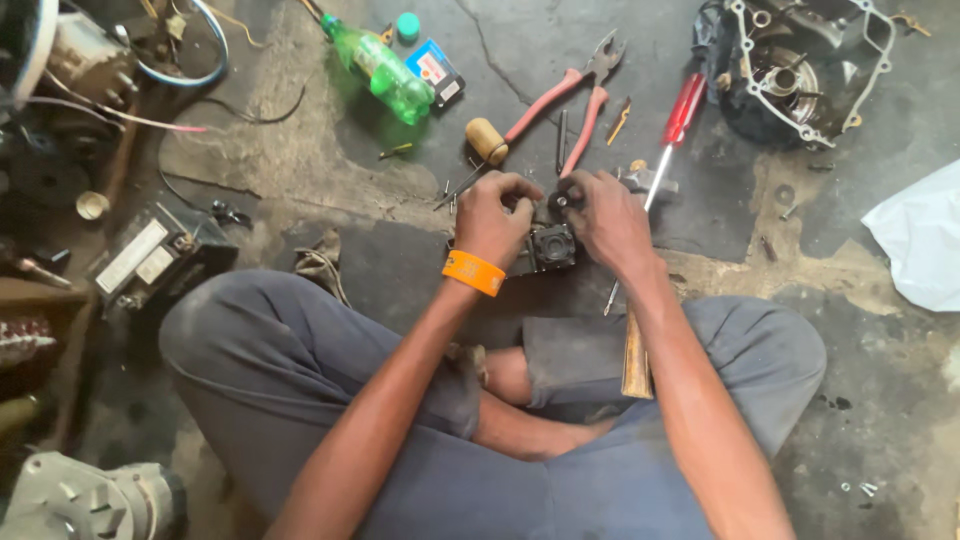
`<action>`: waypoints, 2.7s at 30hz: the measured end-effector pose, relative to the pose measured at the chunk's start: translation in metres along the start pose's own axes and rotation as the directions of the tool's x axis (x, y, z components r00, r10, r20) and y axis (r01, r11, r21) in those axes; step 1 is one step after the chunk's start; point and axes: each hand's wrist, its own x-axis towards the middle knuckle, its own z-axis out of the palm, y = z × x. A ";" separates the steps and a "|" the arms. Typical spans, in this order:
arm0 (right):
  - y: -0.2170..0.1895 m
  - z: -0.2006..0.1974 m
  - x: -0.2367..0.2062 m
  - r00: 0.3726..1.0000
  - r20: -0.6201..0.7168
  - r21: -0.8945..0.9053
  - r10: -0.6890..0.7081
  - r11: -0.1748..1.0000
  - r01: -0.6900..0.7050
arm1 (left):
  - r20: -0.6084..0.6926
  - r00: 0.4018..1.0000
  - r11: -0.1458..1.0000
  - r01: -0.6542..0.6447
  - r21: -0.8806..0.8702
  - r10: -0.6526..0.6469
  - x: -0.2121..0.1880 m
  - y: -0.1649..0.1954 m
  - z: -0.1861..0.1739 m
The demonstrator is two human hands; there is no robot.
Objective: The person sits cross-legged on the workshop floor working on a small engine component held in their lap. They fit small parts onto the component by hand, then pick up a screwdriver and use it on the part, occasionally repositioning the component while working.
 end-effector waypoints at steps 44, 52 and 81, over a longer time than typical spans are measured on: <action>-0.007 -0.049 -0.001 0.943 0.305 0.748 0.131 0.580 -0.323 | 0.180 0.979 0.939 0.146 -0.311 -0.093 0.000 0.011 0.007; -0.003 -0.048 0.000 0.953 0.289 0.780 0.096 0.554 -0.292 | 0.183 0.979 0.930 0.152 -0.335 -0.094 -0.001 0.008 0.009; -0.023 -0.064 -0.005 0.844 0.489 0.325 0.220 0.852 -0.411 | 0.277 0.959 0.999 0.051 0.014 -0.053 -0.007 -0.001 0.016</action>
